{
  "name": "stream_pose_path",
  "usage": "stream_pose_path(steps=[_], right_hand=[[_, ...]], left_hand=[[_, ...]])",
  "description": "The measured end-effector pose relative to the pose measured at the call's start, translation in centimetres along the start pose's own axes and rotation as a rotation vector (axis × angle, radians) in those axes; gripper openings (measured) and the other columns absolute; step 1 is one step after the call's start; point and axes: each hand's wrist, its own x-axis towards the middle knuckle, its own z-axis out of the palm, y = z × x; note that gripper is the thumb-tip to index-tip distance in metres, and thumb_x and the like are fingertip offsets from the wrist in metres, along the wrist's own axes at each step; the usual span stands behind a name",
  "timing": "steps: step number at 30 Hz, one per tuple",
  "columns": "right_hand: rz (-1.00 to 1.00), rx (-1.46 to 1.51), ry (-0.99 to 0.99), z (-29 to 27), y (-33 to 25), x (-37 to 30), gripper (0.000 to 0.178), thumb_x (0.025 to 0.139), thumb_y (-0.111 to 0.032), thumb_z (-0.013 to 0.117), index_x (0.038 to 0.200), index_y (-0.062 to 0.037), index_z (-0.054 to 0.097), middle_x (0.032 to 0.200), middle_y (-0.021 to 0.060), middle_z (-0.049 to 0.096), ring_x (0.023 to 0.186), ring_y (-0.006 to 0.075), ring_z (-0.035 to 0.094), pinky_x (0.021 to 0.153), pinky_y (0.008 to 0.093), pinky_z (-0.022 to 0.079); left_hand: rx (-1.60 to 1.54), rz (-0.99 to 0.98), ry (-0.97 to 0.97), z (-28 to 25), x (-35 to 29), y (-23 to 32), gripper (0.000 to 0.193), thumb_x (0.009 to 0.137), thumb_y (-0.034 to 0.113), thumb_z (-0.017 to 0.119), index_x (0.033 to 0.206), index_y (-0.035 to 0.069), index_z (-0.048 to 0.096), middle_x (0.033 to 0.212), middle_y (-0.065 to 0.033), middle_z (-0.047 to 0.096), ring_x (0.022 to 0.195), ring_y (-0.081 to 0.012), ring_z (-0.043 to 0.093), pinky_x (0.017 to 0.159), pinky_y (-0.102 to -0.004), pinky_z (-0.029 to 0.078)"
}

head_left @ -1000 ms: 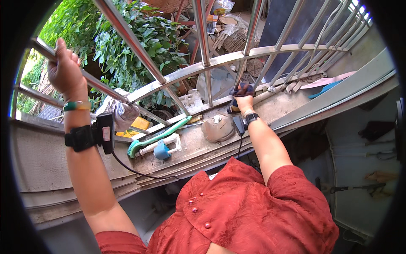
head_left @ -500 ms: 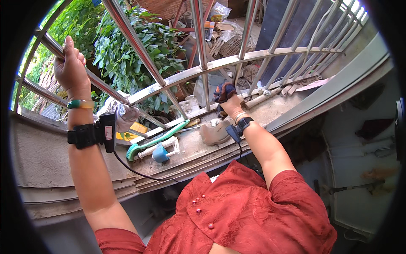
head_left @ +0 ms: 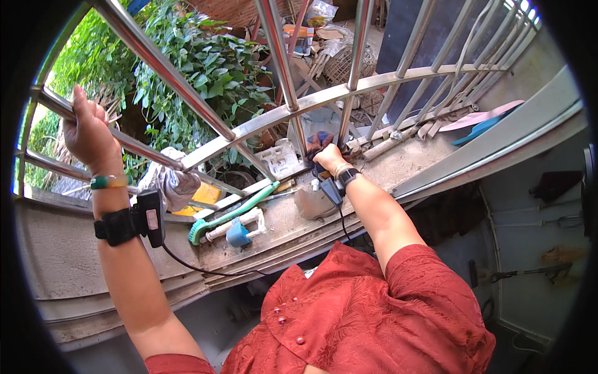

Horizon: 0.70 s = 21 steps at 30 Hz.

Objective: The person cleans a window frame and the metal bars outside using a cloth. The person uses their hands to wipe the dust and dirt from the inner tracks of the window and then reaches out to wipe the vertical metal security bars.

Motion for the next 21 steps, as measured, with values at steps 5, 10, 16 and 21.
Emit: stream_pose_path(steps=[5,10,16,21], right_hand=[[-0.152,0.309,-0.041,-3.8,-5.1,-5.7,0.022,0.058,-0.004,0.066,0.078,0.0027,0.062,0.076,0.0062,0.062,0.069,0.0156,0.058,0.068,0.0268,0.047],[-0.389,0.129,-0.313,-0.8,-7.3,-8.8,0.031,0.064,-0.014,0.071,0.092,-0.0068,0.059,0.085,0.0056,0.063,0.079,0.0141,0.059,0.075,0.0278,0.047],[-0.463,-0.322,-0.231,7.1,-4.4,-4.6,0.028,0.071,-0.012,0.060,0.098,-0.0058,0.056,0.096,0.0203,0.059,0.088,0.0369,0.057,0.079,0.0380,0.046],[-0.449,-0.390,-0.375,6.9,-2.7,-4.0,0.036,0.077,-0.033,0.058,0.100,-0.0058,0.058,0.087,0.0213,0.061,0.083,0.0355,0.059,0.074,0.0396,0.047]], left_hand=[[0.028,-0.007,0.058,-1.0,0.2,-0.2,0.034,0.084,0.024,0.060,0.058,0.015,0.040,0.048,0.0072,0.033,0.041,-0.0017,0.026,0.037,-0.0192,0.019],[0.033,-0.019,0.043,-0.6,0.2,-0.5,0.035,0.084,0.027,0.060,0.059,0.016,0.038,0.049,0.0070,0.033,0.041,-0.0015,0.026,0.037,-0.0186,0.018],[-0.003,-0.007,-0.010,-1.1,0.5,-0.4,0.031,0.085,0.025,0.059,0.060,0.016,0.041,0.049,0.0083,0.031,0.041,-0.0009,0.025,0.036,-0.0188,0.016],[-0.041,-0.009,-0.041,-1.2,0.7,-1.2,0.032,0.085,0.025,0.059,0.060,0.015,0.042,0.049,0.0079,0.031,0.042,-0.0013,0.025,0.037,-0.0189,0.018]])
